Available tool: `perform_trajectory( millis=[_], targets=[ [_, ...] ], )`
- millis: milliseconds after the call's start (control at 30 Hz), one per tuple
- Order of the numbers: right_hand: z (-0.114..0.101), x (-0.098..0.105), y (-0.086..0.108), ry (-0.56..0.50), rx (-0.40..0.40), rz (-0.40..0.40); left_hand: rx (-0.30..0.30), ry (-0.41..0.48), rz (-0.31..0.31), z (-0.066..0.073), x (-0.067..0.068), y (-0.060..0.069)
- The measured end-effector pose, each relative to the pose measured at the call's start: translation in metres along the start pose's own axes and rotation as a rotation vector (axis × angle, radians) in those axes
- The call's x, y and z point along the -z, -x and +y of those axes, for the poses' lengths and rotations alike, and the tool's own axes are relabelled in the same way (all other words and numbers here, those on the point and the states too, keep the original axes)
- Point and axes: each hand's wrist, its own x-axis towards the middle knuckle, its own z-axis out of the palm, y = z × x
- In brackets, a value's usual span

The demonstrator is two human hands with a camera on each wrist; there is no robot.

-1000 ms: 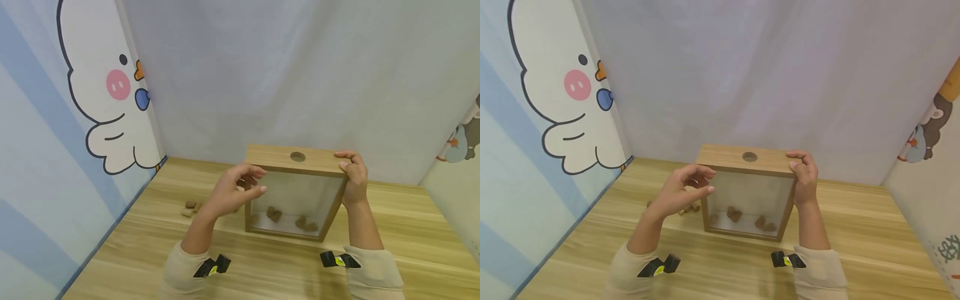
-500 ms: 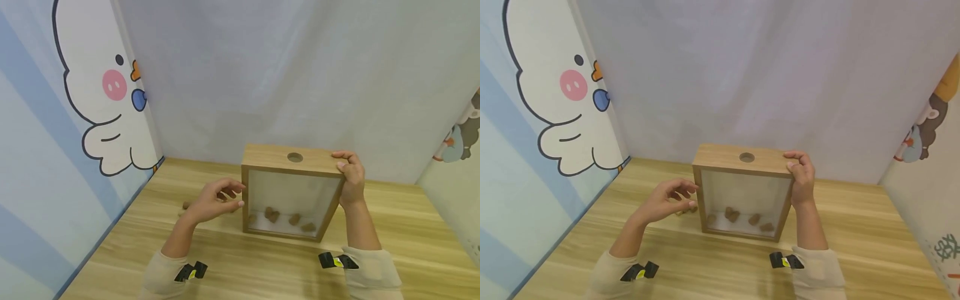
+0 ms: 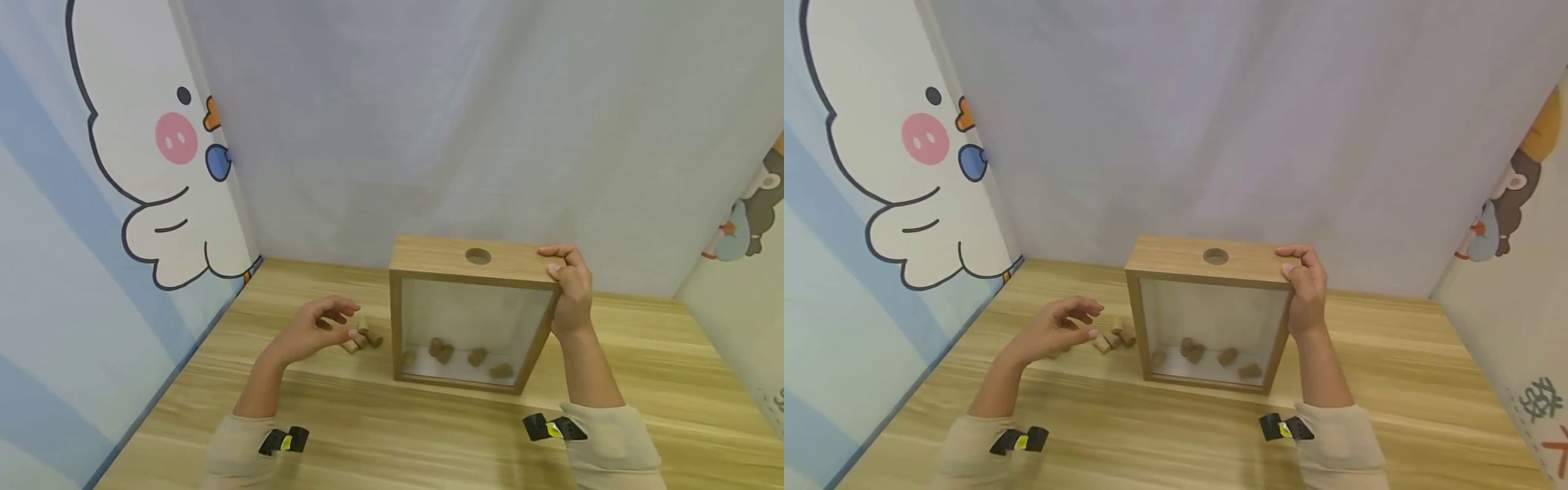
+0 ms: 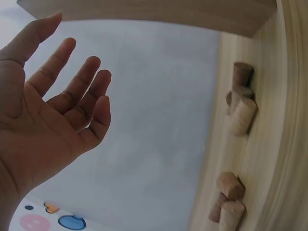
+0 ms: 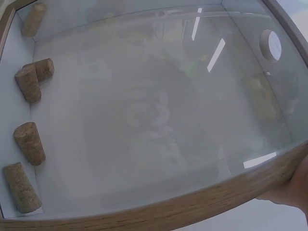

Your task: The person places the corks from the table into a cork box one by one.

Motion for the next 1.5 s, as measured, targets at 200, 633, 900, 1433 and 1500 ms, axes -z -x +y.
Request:
perform_trajectory(
  millis=[200, 633, 900, 1433, 1500],
  targets=[
    [0.0, -0.001, -0.001, 0.007, 0.01, 0.001, 0.046, -0.028, 0.004, -0.039, 0.013, 0.007],
    [0.0, -0.001, 0.0, 0.009, 0.01, -0.013, 0.189, 0.009, 0.004, -0.069, 0.033, 0.03],
    [-0.001, -0.001, 0.0, 0.007, 0.012, -0.014, 0.296, 0.011, 0.019, -0.094, 0.039, 0.044],
    [-0.002, -0.002, 0.001, 0.011, 0.005, -0.007, 0.445, -0.074, 0.108, -0.137, 0.051, 0.06],
    [-0.003, -0.002, 0.002, 0.015, 0.002, 0.002, 0.459, -0.085, 0.097, -0.138, 0.051, 0.058]
  ],
)
